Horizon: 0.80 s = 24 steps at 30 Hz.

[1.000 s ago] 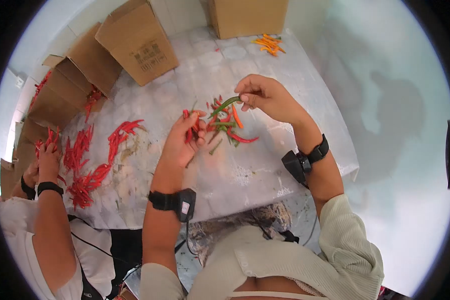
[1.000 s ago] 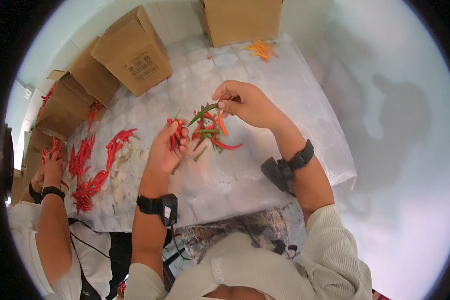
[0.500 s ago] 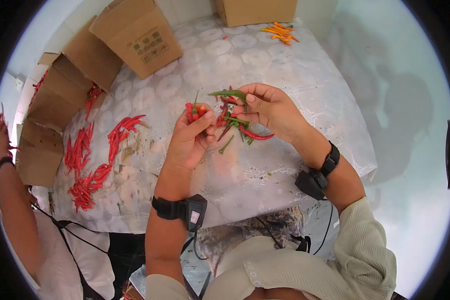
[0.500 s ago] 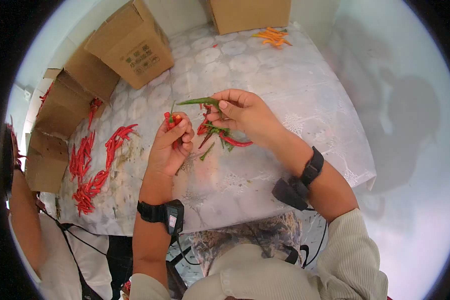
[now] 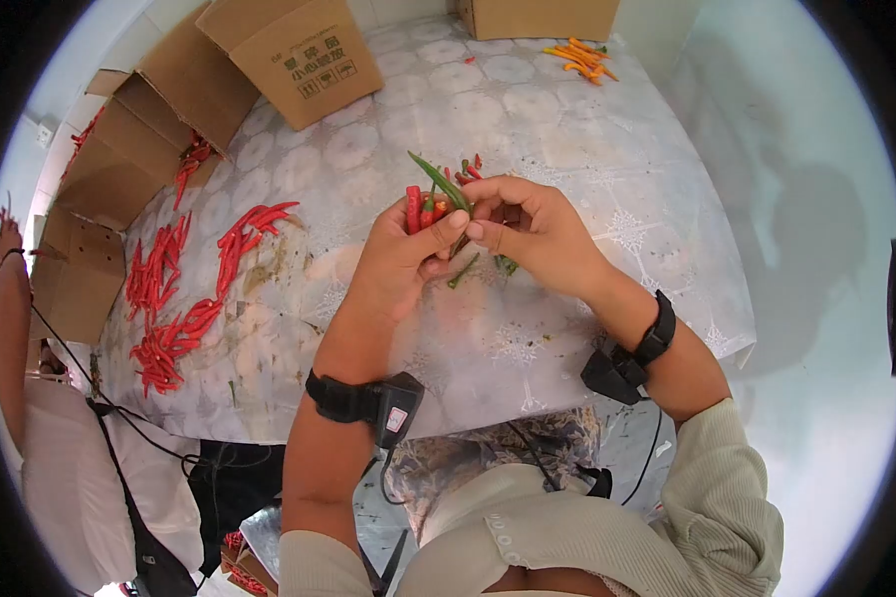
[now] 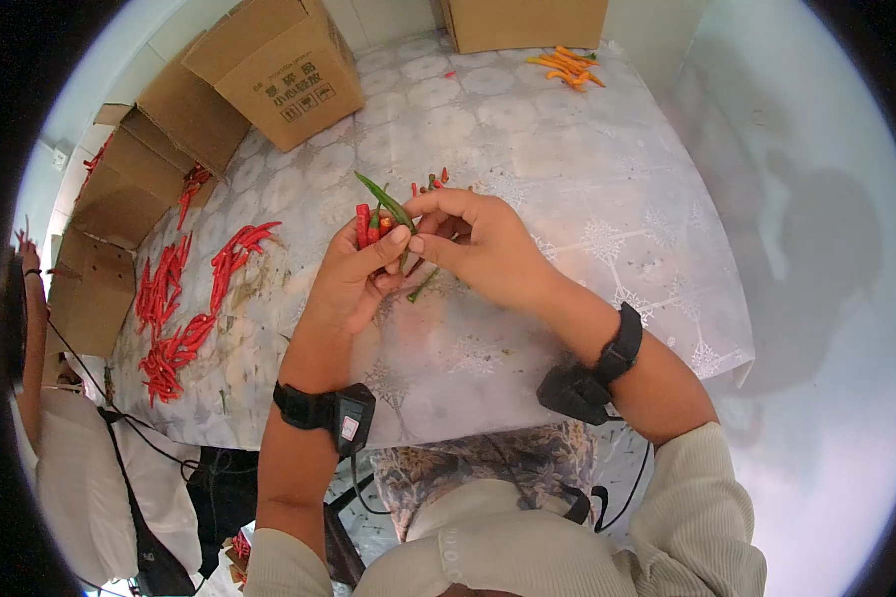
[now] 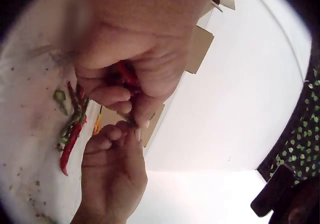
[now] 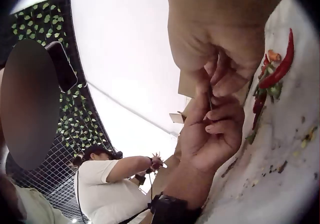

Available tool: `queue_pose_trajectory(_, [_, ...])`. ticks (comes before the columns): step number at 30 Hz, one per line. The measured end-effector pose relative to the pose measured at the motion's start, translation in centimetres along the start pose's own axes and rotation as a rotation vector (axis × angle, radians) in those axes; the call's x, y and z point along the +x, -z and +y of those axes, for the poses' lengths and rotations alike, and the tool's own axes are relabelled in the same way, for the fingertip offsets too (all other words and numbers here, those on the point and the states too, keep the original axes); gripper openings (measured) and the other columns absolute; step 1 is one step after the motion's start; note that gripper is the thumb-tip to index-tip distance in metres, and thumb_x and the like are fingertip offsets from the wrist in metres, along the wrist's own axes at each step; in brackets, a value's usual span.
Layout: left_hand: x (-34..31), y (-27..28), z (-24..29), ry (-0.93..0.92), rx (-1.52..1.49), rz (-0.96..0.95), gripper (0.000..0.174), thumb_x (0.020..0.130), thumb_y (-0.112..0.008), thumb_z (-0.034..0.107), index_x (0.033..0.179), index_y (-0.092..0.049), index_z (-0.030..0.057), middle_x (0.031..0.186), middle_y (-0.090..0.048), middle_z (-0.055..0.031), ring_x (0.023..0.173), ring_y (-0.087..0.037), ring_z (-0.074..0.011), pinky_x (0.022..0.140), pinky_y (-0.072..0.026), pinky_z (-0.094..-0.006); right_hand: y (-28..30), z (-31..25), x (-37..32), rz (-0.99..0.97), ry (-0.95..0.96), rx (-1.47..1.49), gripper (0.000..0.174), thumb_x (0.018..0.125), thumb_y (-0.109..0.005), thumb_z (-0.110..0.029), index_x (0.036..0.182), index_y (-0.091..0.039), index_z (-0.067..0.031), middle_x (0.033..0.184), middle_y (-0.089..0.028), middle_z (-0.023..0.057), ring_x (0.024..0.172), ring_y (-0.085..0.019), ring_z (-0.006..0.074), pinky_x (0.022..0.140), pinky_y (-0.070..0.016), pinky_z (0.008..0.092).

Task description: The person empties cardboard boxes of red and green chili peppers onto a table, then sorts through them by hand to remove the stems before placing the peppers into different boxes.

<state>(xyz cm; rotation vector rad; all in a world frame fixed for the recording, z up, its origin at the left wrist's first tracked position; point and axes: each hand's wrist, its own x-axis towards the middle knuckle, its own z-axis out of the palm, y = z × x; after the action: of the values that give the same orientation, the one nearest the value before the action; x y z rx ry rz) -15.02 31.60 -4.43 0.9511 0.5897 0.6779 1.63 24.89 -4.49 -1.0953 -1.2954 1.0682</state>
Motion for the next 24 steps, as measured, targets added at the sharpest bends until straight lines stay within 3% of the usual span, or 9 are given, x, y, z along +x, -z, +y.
queue_pose_trajectory(6, [0.1,0.2,0.2,0.056,-0.086,-0.023,0.019,0.084,-0.068,0.018,0.093,-0.059,0.0043,0.070,-0.055,-0.0015,0.053,-0.046,-0.0049,0.041,-0.0312,-0.0165,0.3,-1.2,-0.1,-0.006,-0.196,0.345,0.018,0.085,-0.065,-0.009,0.100,-0.060,-0.0026,0.086,-0.062,0.0005,0.080,-0.058,0.0078,0.070,-0.0476,0.0225])
queue_pose_trajectory(11, [0.0,0.5,0.3,0.096,-0.096,-0.046,0.018,0.082,-0.069,0.014,0.093,-0.059,0.0040,0.075,-0.060,-0.0053,0.055,-0.048,-0.0038,0.039,-0.0306,-0.0154,0.5,-0.6,0.1,-0.035,-0.077,0.310,0.017,0.084,-0.066,-0.008,0.099,-0.059,-0.0038,0.091,-0.062,0.0012,0.082,-0.059,0.0085,0.073,-0.0473,0.0224])
queue_pose_trajectory(18, [-0.1,-0.1,0.2,-0.044,0.001,-0.001,0.015,0.083,-0.067,0.007,0.094,-0.059,0.0028,0.070,-0.056,-0.0005,0.053,-0.047,-0.0037,0.040,-0.0310,-0.0161,0.4,-0.3,0.0,0.044,0.023,-0.029,0.025,0.082,-0.070,-0.009,0.103,-0.060,-0.0014,0.093,-0.063,0.0019,0.087,-0.059,0.0094,0.080,-0.0472,0.0237])
queue_pose_trajectory(24, [-0.1,-0.2,-0.3,-0.147,0.100,0.057,0.018,0.079,-0.072,0.009,0.092,-0.060,0.0033,0.069,-0.056,-0.0004,0.055,-0.048,-0.0057,0.043,-0.0327,-0.0177,-0.3,-0.8,-0.1,0.099,0.020,-0.023,0.019,0.083,-0.068,-0.010,0.098,-0.062,0.0005,0.089,-0.064,0.0048,0.081,-0.060,0.0093,0.070,-0.0486,0.0228])
